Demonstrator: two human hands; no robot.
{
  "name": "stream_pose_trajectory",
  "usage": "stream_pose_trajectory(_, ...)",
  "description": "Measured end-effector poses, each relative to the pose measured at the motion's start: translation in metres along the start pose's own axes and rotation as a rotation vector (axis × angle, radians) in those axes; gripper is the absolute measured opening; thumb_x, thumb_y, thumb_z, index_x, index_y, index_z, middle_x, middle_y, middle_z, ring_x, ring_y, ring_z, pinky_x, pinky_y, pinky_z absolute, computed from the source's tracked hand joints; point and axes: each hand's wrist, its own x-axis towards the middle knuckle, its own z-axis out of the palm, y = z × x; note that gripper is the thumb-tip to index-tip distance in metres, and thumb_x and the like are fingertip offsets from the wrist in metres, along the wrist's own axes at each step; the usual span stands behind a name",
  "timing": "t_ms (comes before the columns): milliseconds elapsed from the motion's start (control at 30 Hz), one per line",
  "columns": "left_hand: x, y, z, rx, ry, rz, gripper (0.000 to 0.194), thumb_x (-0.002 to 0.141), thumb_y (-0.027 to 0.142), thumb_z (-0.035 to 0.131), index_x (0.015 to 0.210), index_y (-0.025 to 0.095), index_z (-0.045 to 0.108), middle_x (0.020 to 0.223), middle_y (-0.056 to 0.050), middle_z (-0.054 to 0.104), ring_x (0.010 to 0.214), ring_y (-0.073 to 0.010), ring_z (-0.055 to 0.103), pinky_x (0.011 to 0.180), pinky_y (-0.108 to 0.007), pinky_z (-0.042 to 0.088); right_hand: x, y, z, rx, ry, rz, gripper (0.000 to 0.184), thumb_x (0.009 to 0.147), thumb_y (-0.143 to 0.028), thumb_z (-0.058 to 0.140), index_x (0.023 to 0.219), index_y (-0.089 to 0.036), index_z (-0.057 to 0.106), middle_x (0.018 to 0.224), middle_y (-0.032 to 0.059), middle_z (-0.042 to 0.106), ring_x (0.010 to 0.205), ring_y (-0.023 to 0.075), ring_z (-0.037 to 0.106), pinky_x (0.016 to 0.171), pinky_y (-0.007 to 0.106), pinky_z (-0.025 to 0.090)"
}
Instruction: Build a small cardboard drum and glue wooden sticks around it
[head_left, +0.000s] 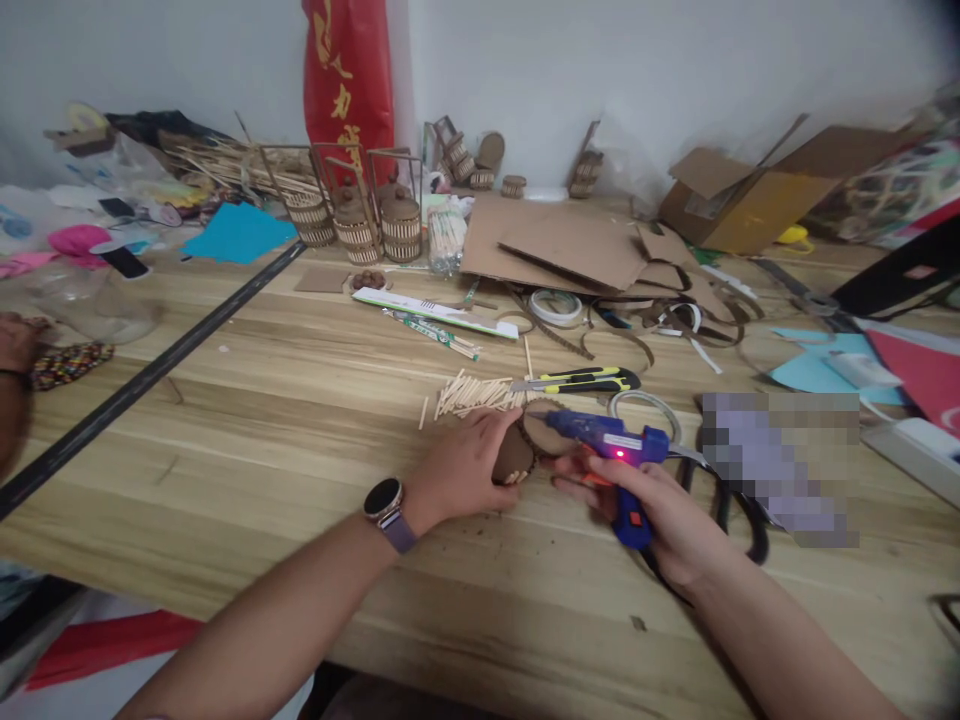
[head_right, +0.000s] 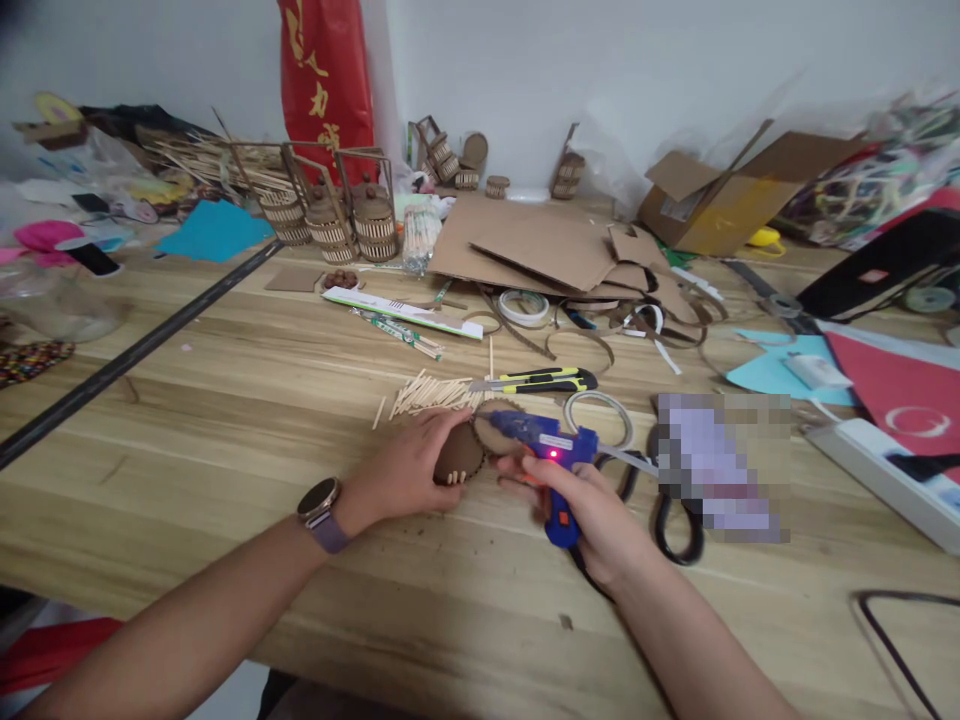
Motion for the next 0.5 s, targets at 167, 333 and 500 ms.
stream_pose_trajectory(167,-0.001,-0.001,0.001,0.002,-0.003,-0.012,0.077,0.071,0.024,0.069,0.139,0.017,0.033,0.139,-0.015,0.053,0.133,-0.0293,0.044,0.112,-0.048,0.037,0.0,-0.004,-0.009,-0.081,0.198,-0.184,0.038,0.054,-0.046,0.087,0.081,-0.022,0.077,0.102,0.0082,0.077,0.096,0.0262,0.07,0.067,0.028,0.057)
stream_pose_trajectory(333,0.0,0.0,0.0,-0.001,-0.013,-0.017,0.078,0.07,0.023,0.069,0.139,0.017,0.033,0.14,-0.015,0.052,0.133,-0.029,0.044,0.113,-0.048,0.036,-0.004,-0.005,-0.019,-0.267,0.157,-0.149,0.048,0.053,-0.051,0.086,0.087,-0.018,0.078,0.097,0.0103,0.077,0.07,0.0159,0.065,0.054,0.023,0.05)
stream_pose_trajectory(500,0.0,0.001,-0.002,-0.005,-0.013,-0.022,0.078,0.071,0.022,0.069,0.139,0.018,0.033,0.139,-0.015,0.053,0.133,-0.0291,0.045,0.112,-0.049,0.037,-0.006,-0.008,-0.031,-0.486,0.231,-0.168,0.041,0.059,-0.057,0.079,0.078,-0.021,0.076,0.071,0.0053,0.074,0.061,0.0182,0.063,0.046,0.025,0.045)
